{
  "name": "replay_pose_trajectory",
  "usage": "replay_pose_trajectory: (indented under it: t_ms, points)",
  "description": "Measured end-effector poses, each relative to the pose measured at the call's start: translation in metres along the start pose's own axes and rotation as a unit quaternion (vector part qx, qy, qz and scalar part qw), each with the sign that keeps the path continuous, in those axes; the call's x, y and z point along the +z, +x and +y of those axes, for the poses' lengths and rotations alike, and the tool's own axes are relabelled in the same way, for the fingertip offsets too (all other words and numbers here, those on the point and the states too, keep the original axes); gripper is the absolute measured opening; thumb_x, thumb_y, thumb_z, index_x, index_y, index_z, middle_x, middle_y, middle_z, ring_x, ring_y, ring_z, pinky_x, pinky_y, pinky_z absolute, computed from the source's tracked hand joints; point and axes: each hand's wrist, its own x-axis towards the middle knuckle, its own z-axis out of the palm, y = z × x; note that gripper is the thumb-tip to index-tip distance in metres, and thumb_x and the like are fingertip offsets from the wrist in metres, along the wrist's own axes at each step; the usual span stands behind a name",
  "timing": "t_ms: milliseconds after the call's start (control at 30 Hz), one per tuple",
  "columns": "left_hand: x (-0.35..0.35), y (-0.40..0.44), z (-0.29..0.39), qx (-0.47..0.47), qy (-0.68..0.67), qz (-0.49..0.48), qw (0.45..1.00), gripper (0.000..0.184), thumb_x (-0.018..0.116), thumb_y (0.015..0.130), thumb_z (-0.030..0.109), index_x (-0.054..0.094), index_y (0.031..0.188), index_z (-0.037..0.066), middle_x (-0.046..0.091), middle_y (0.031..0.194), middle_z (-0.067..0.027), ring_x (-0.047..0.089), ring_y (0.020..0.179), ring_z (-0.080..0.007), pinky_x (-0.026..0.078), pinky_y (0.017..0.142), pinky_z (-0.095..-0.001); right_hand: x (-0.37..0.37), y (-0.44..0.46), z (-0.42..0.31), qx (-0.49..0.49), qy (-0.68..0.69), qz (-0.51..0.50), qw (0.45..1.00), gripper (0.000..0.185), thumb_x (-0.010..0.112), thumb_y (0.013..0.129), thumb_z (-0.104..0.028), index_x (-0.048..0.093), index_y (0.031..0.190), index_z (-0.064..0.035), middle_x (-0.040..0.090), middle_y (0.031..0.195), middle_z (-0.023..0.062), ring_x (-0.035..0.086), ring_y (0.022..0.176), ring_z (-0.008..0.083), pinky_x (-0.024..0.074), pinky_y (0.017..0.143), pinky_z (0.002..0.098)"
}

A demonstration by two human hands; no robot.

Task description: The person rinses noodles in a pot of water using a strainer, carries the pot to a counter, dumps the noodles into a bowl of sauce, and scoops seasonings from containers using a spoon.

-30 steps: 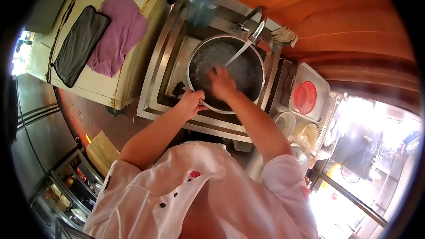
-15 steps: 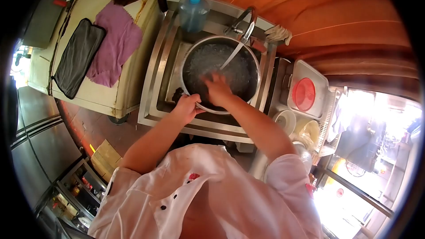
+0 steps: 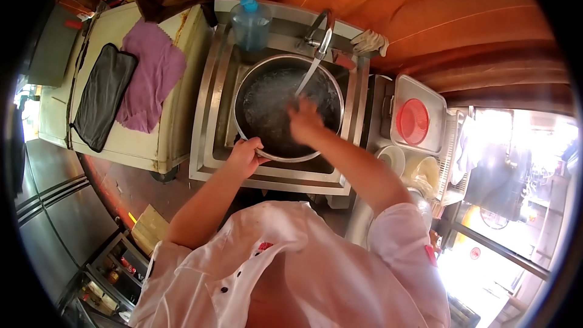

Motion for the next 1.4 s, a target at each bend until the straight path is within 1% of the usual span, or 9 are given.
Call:
replay_pose_trajectory:
  t_ms: [133, 233, 367, 567, 767, 1000, 1133, 1267, 1400]
  points:
    - [0.01, 0.018, -0.021, -0.022, 0.01, -0.007, 1.0, 0.026, 0.057, 0.082, 0.006, 0.058, 0.107, 0.001, 0.063, 0.099, -0.0109, 0.066, 0.088, -0.0276, 0.058, 0.078, -0.0451, -0.023, 0.009, -0.026, -0.078, 0.072, -0.018, 0.994, 0.064, 0.064, 0.085, -0.017, 0.048, 0.146, -0.0237, 0.032, 0.153, 0.0243, 0.033, 0.138, 0.0485, 0.0403, 0.109, 0.0517]
    - [-0.006, 0.0, -0.011, -0.017, -0.005, -0.023, 1.0, 0.021, 0.057, 0.081, 0.004, 0.059, 0.102, 0.001, 0.063, 0.099, -0.0115, 0.066, 0.088, -0.0274, 0.059, 0.077, -0.0457, -0.057, 0.005, -0.009, 0.035, 0.116, -0.035, 0.992, 0.059, 0.065, 0.085, -0.018, 0.052, 0.142, -0.021, 0.034, 0.152, 0.0212, 0.034, 0.14, 0.0446, 0.0417, 0.108, 0.052]
    - [0.001, 0.009, -0.019, 0.003, 0.004, 0.001, 1.0, 0.017, 0.055, 0.081, 0.003, 0.058, 0.097, 0.003, 0.062, 0.093, -0.009, 0.066, 0.087, -0.0271, 0.06, 0.075, -0.0457, -0.031, -0.021, -0.048, -0.074, 0.065, -0.05, 0.994, 0.052, 0.064, 0.084, -0.019, 0.056, 0.135, -0.0152, 0.039, 0.15, 0.0159, 0.038, 0.136, 0.0418, 0.0427, 0.105, 0.0509]
    - [-0.017, 0.006, -0.008, 0.002, 0.018, -0.011, 1.0, 0.03, 0.055, 0.081, 0.001, 0.054, 0.11, 0.007, 0.061, 0.102, -0.0091, 0.066, 0.087, -0.0261, 0.061, 0.074, -0.0461, -0.045, -0.016, -0.024, 0.0, -0.026, -0.005, 1.0, 0.05, 0.063, 0.086, -0.019, 0.057, 0.136, -0.0167, 0.039, 0.148, 0.019, 0.039, 0.135, 0.0402, 0.0405, 0.106, 0.0524]
    - [0.008, -0.006, -0.007, 0.015, 0.011, 0.001, 1.0, 0.024, 0.057, 0.083, 0.002, 0.057, 0.107, 0.001, 0.062, 0.102, -0.0092, 0.066, 0.089, -0.0267, 0.061, 0.076, -0.0478, -0.073, 0.007, -0.007, -0.053, 0.087, -0.084, 0.991, 0.055, 0.06, 0.087, -0.021, 0.053, 0.142, -0.0183, 0.029, 0.155, 0.0223, 0.029, 0.141, 0.0493, 0.0345, 0.111, 0.0571]
    - [0.009, 0.006, -0.018, 0.01, 0.0, -0.01, 1.0, 0.013, 0.055, 0.083, -0.001, 0.059, 0.095, -0.002, 0.063, 0.099, -0.013, 0.066, 0.088, -0.0284, 0.06, 0.075, -0.0447, -0.04, 0.011, -0.015, -0.095, 0.074, -0.02, 0.993, 0.048, 0.058, 0.09, -0.022, 0.056, 0.137, -0.0174, 0.033, 0.153, 0.0184, 0.035, 0.137, 0.0447, 0.0434, 0.101, 0.0553]
    - [0.012, -0.013, 0.001, 0.013, 0.005, 0.032, 0.999, 0.01, 0.056, 0.083, 0.0, 0.058, 0.092, -0.002, 0.063, 0.097, -0.0131, 0.065, 0.085, -0.0276, 0.059, 0.072, -0.043, -0.052, -0.009, -0.014, 0.057, 0.007, -0.013, 0.998, 0.058, 0.067, 0.084, -0.023, 0.052, 0.141, -0.0182, 0.04, 0.149, 0.0169, 0.041, 0.135, 0.0369, 0.0446, 0.102, 0.049]
    - [0.017, 0.002, -0.011, 0.012, 0.042, 0.019, 0.999, 0.007, 0.054, 0.082, 0.0, 0.059, 0.088, 0.0, 0.063, 0.097, -0.0126, 0.064, 0.082, -0.0266, 0.058, 0.069, -0.0414, -0.049, 0.001, -0.013, -0.107, 0.068, -0.056, 0.99, 0.068, 0.07, 0.081, -0.023, 0.048, 0.146, -0.018, 0.035, 0.151, 0.0219, 0.037, 0.137, 0.0442, 0.0408, 0.107, 0.0542]
    - [0.004, -0.007, -0.003, 0.008, 0.029, 0.01, 0.999, 0.009, 0.056, 0.082, 0.002, 0.058, 0.091, 0.002, 0.061, 0.096, -0.009, 0.062, 0.09, -0.0246, 0.057, 0.082, -0.0484, -0.057, -0.006, 0.001, 0.011, 0.067, -0.066, 0.996, 0.066, 0.068, 0.082, -0.021, 0.049, 0.145, -0.0172, 0.031, 0.153, 0.0233, 0.036, 0.138, 0.0478, 0.037, 0.109, 0.0576]
